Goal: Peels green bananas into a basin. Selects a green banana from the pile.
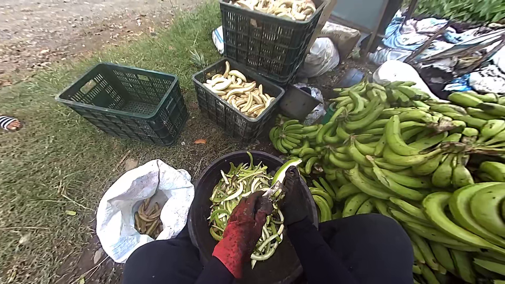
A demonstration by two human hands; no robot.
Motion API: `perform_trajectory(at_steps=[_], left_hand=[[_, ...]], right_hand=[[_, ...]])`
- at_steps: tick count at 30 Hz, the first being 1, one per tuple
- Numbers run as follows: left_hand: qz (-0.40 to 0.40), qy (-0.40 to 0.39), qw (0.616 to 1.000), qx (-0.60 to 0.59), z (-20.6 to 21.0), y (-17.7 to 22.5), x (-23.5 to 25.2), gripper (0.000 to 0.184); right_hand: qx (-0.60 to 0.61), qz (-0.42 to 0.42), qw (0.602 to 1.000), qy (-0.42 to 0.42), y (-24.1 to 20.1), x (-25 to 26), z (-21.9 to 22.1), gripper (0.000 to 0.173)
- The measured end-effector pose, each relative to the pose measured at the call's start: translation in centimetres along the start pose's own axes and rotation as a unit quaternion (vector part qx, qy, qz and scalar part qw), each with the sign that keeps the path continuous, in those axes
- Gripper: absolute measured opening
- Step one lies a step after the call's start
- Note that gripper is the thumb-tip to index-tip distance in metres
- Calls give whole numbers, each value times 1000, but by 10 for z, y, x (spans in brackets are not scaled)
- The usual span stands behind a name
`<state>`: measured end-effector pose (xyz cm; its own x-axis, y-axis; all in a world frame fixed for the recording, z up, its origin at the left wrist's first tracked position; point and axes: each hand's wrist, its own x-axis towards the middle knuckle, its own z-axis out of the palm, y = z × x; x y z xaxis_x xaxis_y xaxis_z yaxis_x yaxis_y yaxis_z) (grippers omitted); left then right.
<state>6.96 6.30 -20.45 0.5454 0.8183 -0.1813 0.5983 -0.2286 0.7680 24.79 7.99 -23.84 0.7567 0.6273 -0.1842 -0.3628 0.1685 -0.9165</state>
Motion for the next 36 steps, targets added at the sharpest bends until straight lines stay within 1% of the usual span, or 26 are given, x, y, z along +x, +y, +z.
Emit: perform_trajectory(at_steps=[2,4,7,9,11,12,13,14,15,16,17,18,19,20,22,24,26,27,29,30,32,34,36], left_hand=[[-8,-1,1000,3,-2,2,-1,48],[-24,-1,1000,8,-4,3,-1,48],[-58,-14,998,9,-6,5,2,48],[-75,-19,997,15,-6,4,7,48],[-78,-6,996,31,-5,-1,16,48],[-74,4,996,46,-8,-4,22,48],[-67,16,995,70,-11,-7,29,48],[-60,26,993,95,-16,-10,36,48],[-56,37,991,113,-19,-15,42,48],[-61,43,990,119,-23,-19,48,47],[-66,54,990,112,-24,-24,53,47],[-73,62,991,98,-26,-27,56,46],[-73,66,991,87,-26,-28,58,46],[-65,66,993,74,-23,-27,57,46],[-31,51,996,62,-15,-22,49,48],[3,31,997,75,-6,-13,37,48],[43,41,994,94,3,-6,26,48],[56,53,991,108,6,-3,23,49],[68,79,987,121,9,1,20,52],[67,92,986,121,8,1,20,53],[64,120,983,120,8,1,22,55],[63,133,982,116,7,0,24,55],[54,127,984,116,6,0,25,55]], right_hand=[[-58,-38,996,53,-2,3,7,47],[-77,-63,992,83,-4,0,12,47],[-106,-89,987,82,-9,-7,14,47],[-114,-74,989,59,-11,-12,14,45],[-116,-38,992,-17,-11,-21,11,47],[-98,0,993,-71,-8,-26,6,45],[-72,58,988,-126,-1,-29,0,40],[-48,134,970,-195,8,-30,-9,36],[-34,200,940,-275,14,-30,-19,38],[-57,240,906,-343,16,-31,-27,41],[-121,255,877,-388,11,-34,-30,43],[-192,255,851,-417,6,-37,-32,48],[-243,244,840,-421,6,-36,-36,54],[-269,220,849,-398,9,-33,-42,56],[-262,153,908,-288,13,-24,-45,51],[-223,89,955,-176,7,-17,-33,45],[-188,57,978,-68,-6,-14,-14,42],[-150,67,986,-5,-7,-7,-1,38],[-89,85,989,88,-7,6,16,38],[-67,84,988,108,-5,9,18,38],[-45,83,989,117,1,12,20,42],[-78,74,982,157,5,13,22,44],[-97,92,972,192,2,12,29,45]])
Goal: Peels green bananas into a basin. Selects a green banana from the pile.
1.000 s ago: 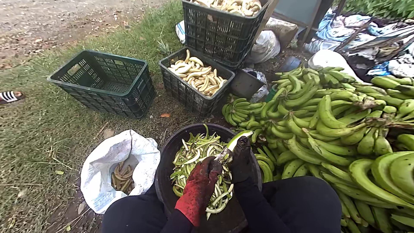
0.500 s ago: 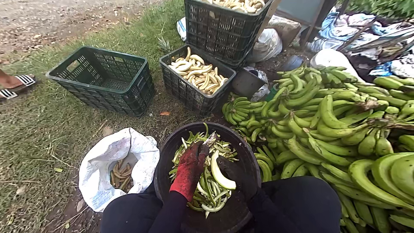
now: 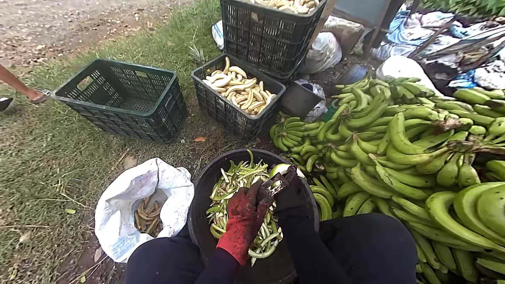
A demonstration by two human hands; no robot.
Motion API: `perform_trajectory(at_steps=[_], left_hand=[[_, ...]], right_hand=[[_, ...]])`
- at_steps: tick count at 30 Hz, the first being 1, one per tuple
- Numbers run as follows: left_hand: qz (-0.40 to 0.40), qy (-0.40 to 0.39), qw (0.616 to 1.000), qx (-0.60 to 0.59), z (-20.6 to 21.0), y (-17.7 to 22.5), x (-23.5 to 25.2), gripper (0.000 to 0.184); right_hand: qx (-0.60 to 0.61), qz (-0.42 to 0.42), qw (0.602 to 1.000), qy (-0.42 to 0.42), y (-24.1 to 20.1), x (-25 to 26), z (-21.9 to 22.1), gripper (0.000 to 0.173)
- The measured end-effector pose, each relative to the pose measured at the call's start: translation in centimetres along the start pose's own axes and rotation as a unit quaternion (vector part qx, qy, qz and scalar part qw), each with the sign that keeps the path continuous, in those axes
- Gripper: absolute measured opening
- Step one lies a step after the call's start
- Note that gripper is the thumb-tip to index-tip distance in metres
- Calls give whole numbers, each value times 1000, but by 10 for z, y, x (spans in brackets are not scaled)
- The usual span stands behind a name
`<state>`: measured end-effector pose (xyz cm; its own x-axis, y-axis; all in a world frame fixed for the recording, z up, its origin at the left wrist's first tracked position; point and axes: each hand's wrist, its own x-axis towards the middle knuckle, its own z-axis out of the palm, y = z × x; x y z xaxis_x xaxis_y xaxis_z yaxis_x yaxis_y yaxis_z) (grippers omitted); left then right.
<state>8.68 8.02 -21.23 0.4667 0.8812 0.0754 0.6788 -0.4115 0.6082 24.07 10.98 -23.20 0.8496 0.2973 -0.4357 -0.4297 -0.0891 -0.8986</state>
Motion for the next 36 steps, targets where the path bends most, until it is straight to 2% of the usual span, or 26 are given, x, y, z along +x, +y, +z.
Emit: perform_trajectory(at_steps=[3,5,7,9,12,14,16,20,21,24,25,26,28,30,31,33,36], left_hand=[[-7,8,1000,-3,1,0,2,53],[-21,11,1000,-5,0,0,6,53],[-55,-24,998,-9,-7,-1,15,50],[-85,-67,994,-4,-16,-6,26,47],[-61,-69,996,-10,-16,-29,37,42],[-38,-77,996,-1,-12,-40,37,43],[-34,-83,996,18,-7,-40,32,43],[-41,-89,994,44,-1,-33,30,44],[-40,-94,994,44,-2,-33,32,44],[-53,-110,992,33,-3,-41,37,45],[-62,-116,991,24,-3,-43,37,46],[-63,-108,992,9,-2,-44,36,46],[-44,-94,995,-6,2,-42,32,47],[-5,-100,995,-1,4,-34,25,45],[24,-98,995,-1,3,-28,20,44],[97,-74,993,10,4,-19,10,46],[194,15,980,45,11,-19,1,56]], right_hand=[[16,18,1000,6,-3,-3,3,45],[-40,-7,999,-4,1,-6,2,44],[-99,-61,992,-50,10,-10,-3,43],[-103,-94,979,-148,12,-17,-10,39],[-131,-114,911,-375,14,-14,-32,42],[-166,-112,864,-462,15,-5,-48,43],[-188,-71,850,-486,11,-1,-55,43],[-191,-29,861,-471,1,-6,-59,45],[-209,-28,843,-495,0,-4,-63,49],[-305,-1,743,-595,-5,1,-67,57],[-313,14,733,-604,-5,2,-68,57],[-296,27,749,-592,-3,5,-70,55],[-192,62,830,-520,6,13,-73,44],[-50,117,911,-392,8,11,-69,44],[10,118,937,-328,6,8,-64,46],[130,139,943,-274,-3,2,-55,43],[285,285,866,-295,-3,19,-50,57]])
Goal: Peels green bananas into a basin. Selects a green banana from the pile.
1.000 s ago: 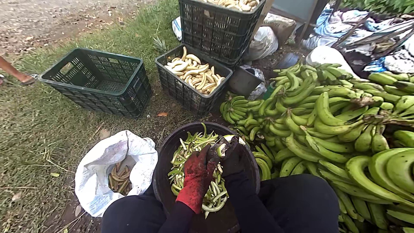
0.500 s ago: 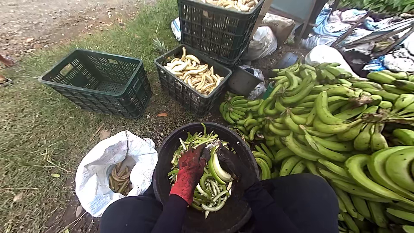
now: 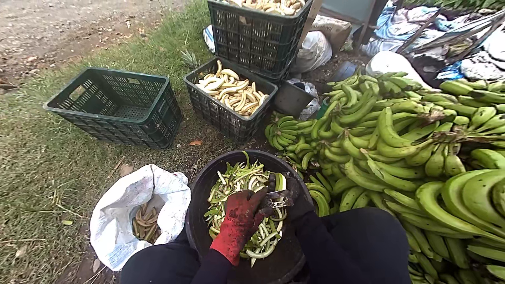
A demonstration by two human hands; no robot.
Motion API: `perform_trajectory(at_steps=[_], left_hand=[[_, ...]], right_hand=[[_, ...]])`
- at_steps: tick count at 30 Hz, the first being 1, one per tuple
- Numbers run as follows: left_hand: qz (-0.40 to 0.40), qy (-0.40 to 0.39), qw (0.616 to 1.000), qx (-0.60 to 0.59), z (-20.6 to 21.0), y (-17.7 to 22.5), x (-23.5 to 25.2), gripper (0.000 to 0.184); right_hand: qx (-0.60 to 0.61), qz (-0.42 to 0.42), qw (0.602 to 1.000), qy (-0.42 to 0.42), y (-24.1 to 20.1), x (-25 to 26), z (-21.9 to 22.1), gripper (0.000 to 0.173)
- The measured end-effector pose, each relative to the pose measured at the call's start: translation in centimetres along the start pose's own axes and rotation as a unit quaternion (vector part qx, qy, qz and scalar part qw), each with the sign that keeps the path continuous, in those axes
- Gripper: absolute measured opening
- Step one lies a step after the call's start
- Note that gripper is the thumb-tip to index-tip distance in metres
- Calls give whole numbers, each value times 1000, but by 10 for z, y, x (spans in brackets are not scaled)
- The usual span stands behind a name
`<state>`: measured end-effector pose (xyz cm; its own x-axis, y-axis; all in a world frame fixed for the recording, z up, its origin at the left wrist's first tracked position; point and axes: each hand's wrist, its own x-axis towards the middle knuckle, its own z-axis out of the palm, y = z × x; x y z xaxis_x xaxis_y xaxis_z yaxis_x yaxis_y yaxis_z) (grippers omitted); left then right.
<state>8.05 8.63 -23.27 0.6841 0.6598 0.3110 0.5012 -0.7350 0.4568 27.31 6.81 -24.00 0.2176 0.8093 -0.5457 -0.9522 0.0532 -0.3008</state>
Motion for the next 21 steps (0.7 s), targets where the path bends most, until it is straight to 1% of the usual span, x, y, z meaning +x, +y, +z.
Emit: perform_trajectory(at_steps=[1,3,4,6,7,9,10,11,12,13,14,15,16,17,18,19,21], left_hand=[[13,25,1000,12,2,-1,-1,56],[11,59,998,19,4,-4,-2,55],[5,75,997,18,4,-5,-2,55],[-1,90,996,14,3,-5,0,55],[-4,87,996,9,1,-3,0,55],[-14,78,997,3,0,-1,2,53],[-24,69,997,1,-1,0,3,52],[-35,59,998,-1,-1,0,5,51],[-50,43,998,-10,-3,-1,8,49],[-71,24,997,-18,-5,-2,11,47],[-97,4,995,-24,-7,-4,14,44],[-128,-20,991,-34,-9,-7,16,43],[-155,-38,986,-42,-10,-9,18,42],[-178,-50,982,-47,-9,-12,19,41],[-198,-63,977,-51,-8,-13,19,41],[-216,-77,972,-57,-8,-14,20,41],[-253,-101,959,-76,-8,-18,22,41]], right_hand=[[38,22,999,-21,-1,4,1,55],[79,32,993,-82,1,17,-7,53],[73,23,995,-56,2,12,2,50],[18,-21,999,19,3,-2,24,45],[-15,-45,998,35,5,-3,26,45],[-77,-97,992,31,10,-2,19,48],[-103,-113,987,49,13,-7,23,47],[-125,-121,981,86,16,-12,31,45],[-160,-139,972,104,21,-19,38,40],[-229,-185,952,82,30,-20,30,35],[-343,-238,907,56,37,-18,17,33],[-454,-243,855,60,39,-25,18,34],[-512,-228,826,59,41,-34,24,36],[-532,-230,813,49,46,-36,22,39],[-534,-241,809,36,51,-34,15,41],[-542,-251,802,12,54,-33,8,43],[-589,-243,769,-59,51,-35,-3,47]])
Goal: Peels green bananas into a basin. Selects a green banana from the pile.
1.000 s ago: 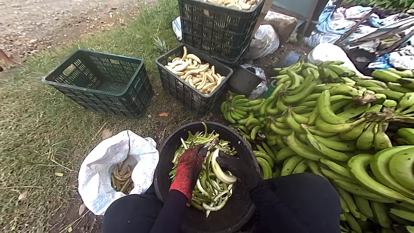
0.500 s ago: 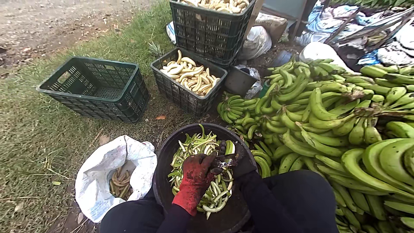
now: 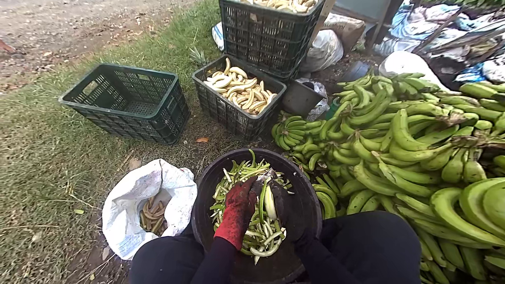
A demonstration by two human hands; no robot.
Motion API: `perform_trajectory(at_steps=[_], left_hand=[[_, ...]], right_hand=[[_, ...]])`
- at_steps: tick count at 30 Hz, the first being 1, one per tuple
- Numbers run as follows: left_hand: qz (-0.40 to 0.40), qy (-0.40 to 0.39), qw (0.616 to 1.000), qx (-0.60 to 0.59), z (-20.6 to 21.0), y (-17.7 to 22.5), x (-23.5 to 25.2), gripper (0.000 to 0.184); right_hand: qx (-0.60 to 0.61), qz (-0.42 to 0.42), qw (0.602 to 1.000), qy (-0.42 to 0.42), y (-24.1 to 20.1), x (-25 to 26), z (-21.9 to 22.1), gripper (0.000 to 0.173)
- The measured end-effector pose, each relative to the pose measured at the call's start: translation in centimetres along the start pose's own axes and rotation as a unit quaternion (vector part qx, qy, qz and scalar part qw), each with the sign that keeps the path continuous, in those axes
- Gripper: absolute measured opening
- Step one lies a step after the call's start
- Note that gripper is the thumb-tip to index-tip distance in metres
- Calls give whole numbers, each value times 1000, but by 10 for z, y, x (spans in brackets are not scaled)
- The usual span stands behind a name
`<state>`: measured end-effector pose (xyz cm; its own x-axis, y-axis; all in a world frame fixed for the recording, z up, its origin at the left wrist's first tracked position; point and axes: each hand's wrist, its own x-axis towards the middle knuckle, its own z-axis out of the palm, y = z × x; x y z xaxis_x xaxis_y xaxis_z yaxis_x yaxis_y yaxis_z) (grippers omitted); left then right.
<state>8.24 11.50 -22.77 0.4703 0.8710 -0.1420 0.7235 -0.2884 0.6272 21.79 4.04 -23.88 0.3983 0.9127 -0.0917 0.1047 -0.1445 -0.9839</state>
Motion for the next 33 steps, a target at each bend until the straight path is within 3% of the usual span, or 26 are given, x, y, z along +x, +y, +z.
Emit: perform_trajectory(at_steps=[2,5,8,9,11,13,15,17,20,24,27,30,33], left_hand=[[-30,-18,999,-36,0,-7,3,42],[-45,-30,996,-69,4,-16,2,48],[-22,-7,994,-103,5,-11,-7,50],[-14,-1,994,-110,5,-9,-10,50],[-7,6,992,-122,4,-8,-13,49],[5,4,992,-129,3,-10,-15,48],[87,-12,990,-110,4,-9,-21,44],[195,-28,978,-68,6,-4,-31,42],[309,2,951,18,12,-6,-39,46],[347,45,936,39,8,-10,-39,48],[338,52,939,33,6,-9,-38,48],[338,46,939,35,5,-5,-36,46],[325,53,943,49,6,-3,-33,46]], right_hand=[[-22,0,996,-82,9,-4,-4,51],[114,83,982,-126,13,-2,-8,51],[341,210,910,-107,9,10,-25,45],[399,239,878,-115,7,13,-33,51],[472,255,828,-164,7,17,-48,63],[495,276,804,-181,9,21,-56,68],[487,290,814,-125,1,22,-56,63],[498,244,826,-99,5,26,-58,59],[545,232,793,-146,24,36,-66,63],[604,221,718,-267,33,37,-78,58],[572,234,746,-247,25,36,-73,57],[459,219,850,-139,-3,22,-53,54],[360,122,921,-88,2,12,-43,40]])
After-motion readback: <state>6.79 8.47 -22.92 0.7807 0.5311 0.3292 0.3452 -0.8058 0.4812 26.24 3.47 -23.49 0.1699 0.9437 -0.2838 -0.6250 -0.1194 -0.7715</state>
